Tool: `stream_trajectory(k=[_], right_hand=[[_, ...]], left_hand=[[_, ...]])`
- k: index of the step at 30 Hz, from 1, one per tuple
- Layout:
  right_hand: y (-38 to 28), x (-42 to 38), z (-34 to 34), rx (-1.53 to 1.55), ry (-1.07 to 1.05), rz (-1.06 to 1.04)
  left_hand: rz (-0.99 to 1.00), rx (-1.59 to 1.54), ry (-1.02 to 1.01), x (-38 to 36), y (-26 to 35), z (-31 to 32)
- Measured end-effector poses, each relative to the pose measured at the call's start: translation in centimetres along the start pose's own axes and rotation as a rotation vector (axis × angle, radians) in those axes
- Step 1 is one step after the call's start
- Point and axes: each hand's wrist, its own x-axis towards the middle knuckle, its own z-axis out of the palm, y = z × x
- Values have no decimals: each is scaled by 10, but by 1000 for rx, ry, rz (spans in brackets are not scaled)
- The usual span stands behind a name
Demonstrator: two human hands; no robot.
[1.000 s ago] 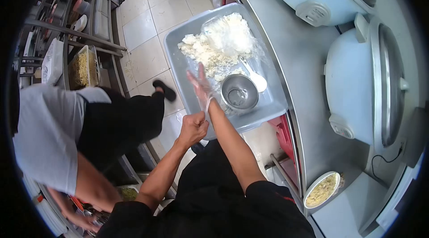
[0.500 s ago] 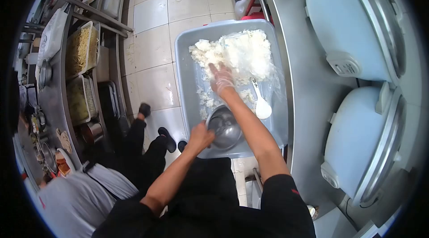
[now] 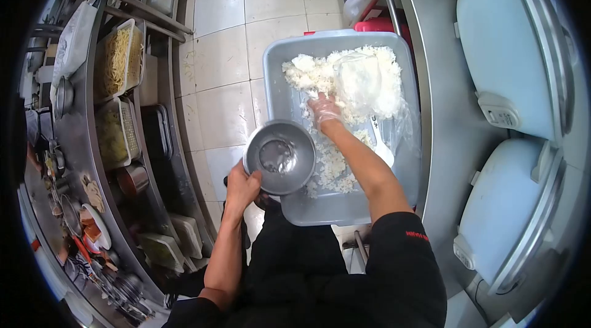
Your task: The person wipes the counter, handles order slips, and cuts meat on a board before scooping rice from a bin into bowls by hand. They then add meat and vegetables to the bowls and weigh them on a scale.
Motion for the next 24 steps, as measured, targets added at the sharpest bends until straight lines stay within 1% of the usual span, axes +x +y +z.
stream_trajectory(k=[1,2,4,5,6,8,9,10,12,13,14,16,17,19,20,22,23,24], right_hand=[[4,-5,-2,20,5,-4],[12,-10,2,15,5,-2],[32,-29,16,482,205,-18],[40,-43,25,562,439,-102],[44,-55,25,555,442,-92],[50,-81,11,1344,252,151],[37,-101,-7,1564,367,141],[27,-112,-15,1564,376,147],[9,-124,-24,1727,572,57],[1,-119,-17,1582,652,63],[-4,-117,-10,1336,686,68],[-19,-119,-18,1138,558,147],[-21,-120,-22,1140,560,147],[-24,-126,-33,831,389,227],[-26,-130,-39,832,389,229],[-33,-142,-52,606,328,229],[-39,-150,-48,499,399,204],[-35,-151,-40,498,397,209]], left_hand=[[-48,9,35,4,5,-2],[-47,4,33,9,9,-4],[1,28,122,18,15,-9],[11,49,125,24,14,-9],[13,45,114,27,17,-5],[13,39,102,32,25,3],[45,51,76,35,22,12],[49,53,68,37,21,21],[47,47,-56,37,25,38],[26,32,-112,35,30,44],[37,38,-121,33,31,50],[29,-14,-183,34,27,60],[29,30,-186,34,23,62],[39,35,-193,33,21,65],[49,38,-202,32,20,65],[52,18,-236,31,21,64],[53,-5,-268,30,20,63],[52,-5,-273,29,20,64]])
